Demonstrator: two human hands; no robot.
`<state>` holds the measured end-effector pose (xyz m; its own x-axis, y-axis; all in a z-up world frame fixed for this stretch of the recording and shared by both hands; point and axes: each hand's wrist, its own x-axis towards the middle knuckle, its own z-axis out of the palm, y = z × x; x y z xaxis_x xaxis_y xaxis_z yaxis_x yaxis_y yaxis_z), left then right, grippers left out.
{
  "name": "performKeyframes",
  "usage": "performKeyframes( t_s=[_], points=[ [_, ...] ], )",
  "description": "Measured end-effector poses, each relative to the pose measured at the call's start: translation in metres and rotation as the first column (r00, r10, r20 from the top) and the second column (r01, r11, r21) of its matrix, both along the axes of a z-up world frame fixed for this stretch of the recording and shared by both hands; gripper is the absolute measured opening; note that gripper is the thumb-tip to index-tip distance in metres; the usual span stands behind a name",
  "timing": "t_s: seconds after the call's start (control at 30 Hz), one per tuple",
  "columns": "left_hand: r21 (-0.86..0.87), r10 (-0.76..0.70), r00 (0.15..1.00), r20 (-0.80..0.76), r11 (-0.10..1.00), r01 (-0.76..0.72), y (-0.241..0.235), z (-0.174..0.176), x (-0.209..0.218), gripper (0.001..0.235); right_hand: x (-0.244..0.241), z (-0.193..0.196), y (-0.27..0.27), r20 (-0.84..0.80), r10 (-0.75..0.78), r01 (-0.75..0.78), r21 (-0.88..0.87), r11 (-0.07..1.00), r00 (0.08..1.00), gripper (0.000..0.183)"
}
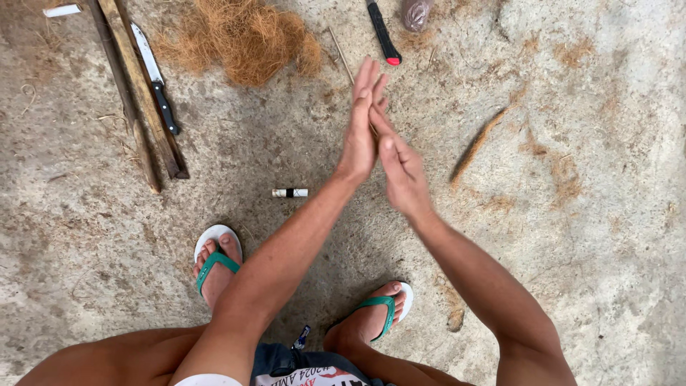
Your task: The person sits on a concrete floor and manually twists loose brown fibers into a continuous rope. They repeatedly pull small amounts of fiber from a pile, align them, and roll them between their palms to form a twisted strand. A thin wooden stick and a utility knife are visible on the floor nearby.
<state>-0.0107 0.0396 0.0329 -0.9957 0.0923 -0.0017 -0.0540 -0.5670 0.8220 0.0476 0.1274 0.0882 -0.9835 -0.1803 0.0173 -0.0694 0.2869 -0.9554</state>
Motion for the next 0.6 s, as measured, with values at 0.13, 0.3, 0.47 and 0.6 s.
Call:
performKeyframes(
  t_s=[0.13,0.3,0.47,0.6],
  points=[
    [-0.205,-0.195,0.978,-0.075,0.963,0.176,0.011,0.022,0.034,0.085,-0.001,0.017,-0.009,0.071,-0.185,0.184,0.01,0.983,0.98,0.093],
    [-0.415,-0.366,0.906,-0.212,0.873,0.256,0.04,0.03,0.068,0.075,-0.058,0.014,0.043,-0.047,-0.378,0.347,-0.306,0.887,0.925,0.101],
    [-0.297,-0.367,0.927,0.079,0.879,0.374,0.039,0.05,0.062,0.048,-0.059,0.008,0.063,-0.009,-0.42,0.379,-0.416,0.827,0.907,0.104],
    [-0.318,-0.269,0.843,0.465,0.838,0.443,0.026,0.069,0.046,0.032,-0.055,0.01,0.056,0.049,-0.363,0.35,-0.407,0.844,0.931,0.104]
  ],
)
